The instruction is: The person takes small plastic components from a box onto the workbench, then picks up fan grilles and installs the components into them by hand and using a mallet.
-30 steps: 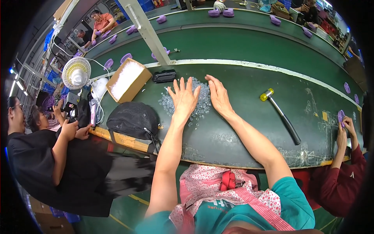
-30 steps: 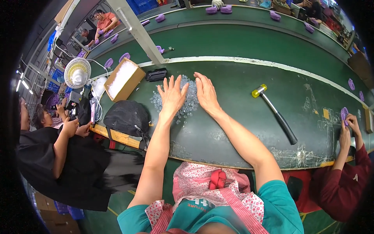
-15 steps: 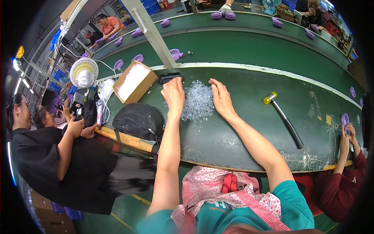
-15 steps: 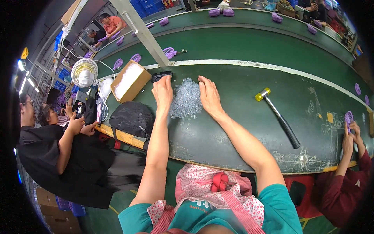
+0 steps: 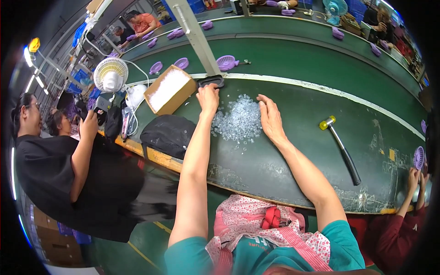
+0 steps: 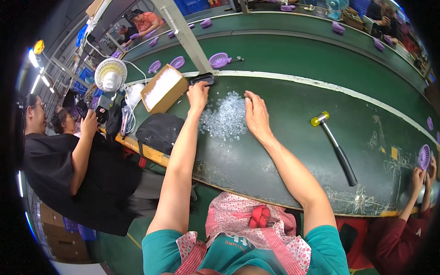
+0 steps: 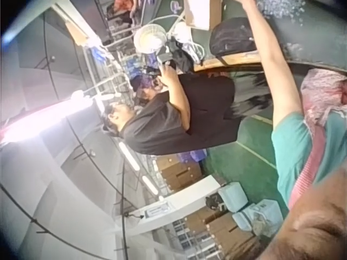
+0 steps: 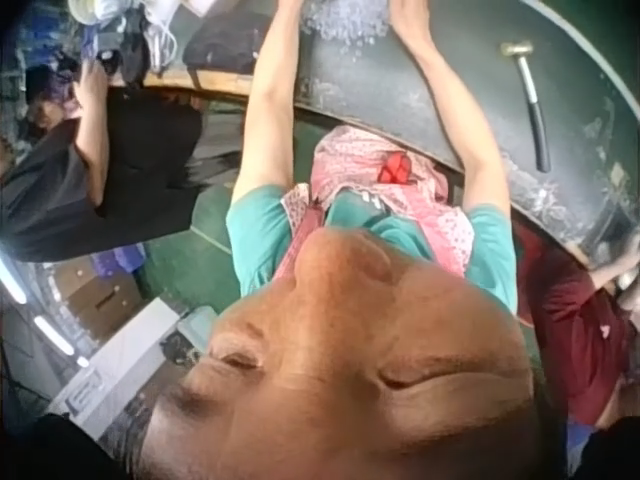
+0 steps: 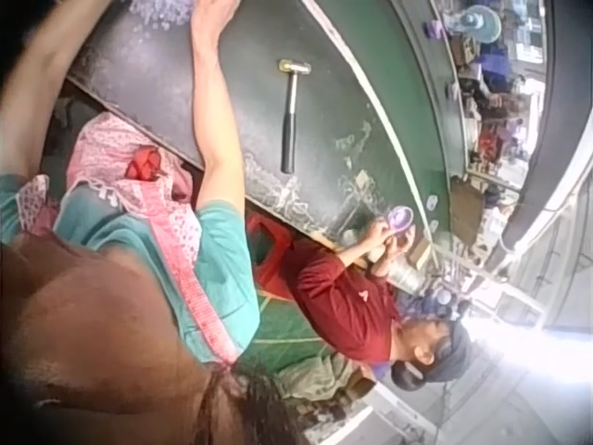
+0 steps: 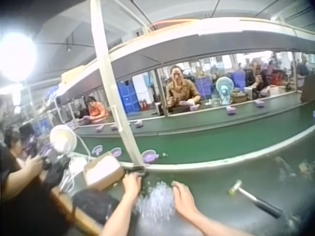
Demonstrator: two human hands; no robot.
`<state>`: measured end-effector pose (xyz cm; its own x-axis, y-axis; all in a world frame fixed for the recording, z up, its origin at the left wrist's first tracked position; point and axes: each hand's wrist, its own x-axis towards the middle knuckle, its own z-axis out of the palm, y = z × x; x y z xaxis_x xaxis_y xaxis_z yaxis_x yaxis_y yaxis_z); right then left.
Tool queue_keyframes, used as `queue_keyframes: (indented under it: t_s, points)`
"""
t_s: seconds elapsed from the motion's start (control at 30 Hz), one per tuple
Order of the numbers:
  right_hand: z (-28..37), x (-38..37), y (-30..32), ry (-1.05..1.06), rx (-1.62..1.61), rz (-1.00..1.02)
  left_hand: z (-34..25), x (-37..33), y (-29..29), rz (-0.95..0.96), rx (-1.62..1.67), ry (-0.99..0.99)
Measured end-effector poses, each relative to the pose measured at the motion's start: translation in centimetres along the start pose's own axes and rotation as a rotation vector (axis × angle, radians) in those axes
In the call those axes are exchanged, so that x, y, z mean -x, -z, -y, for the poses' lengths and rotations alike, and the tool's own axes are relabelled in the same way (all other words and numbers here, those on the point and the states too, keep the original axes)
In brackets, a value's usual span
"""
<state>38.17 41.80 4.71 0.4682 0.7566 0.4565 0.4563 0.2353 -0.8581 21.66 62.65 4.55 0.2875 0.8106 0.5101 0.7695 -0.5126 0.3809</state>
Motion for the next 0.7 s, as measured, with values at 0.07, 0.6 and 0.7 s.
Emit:
queue_keyframes:
  t_s: [0.07,0.6,0.7]
  points:
    - [-0.2,0.1,0.3,-0.008,0.020,0.030,-0.3,-0.5,-0.2,-0.015,-0.042,-0.036]
    - [-0.9,-0.1,0.1,-0.011,-0.008,-0.002,3.0,0.0,2.2,-0.214,-0.083,0.664]
    - [-1.1,-0.2,0.3,0.005,0.004,-0.010,2.6,-0.2,2.1,-0.181,-0.176,0.708]
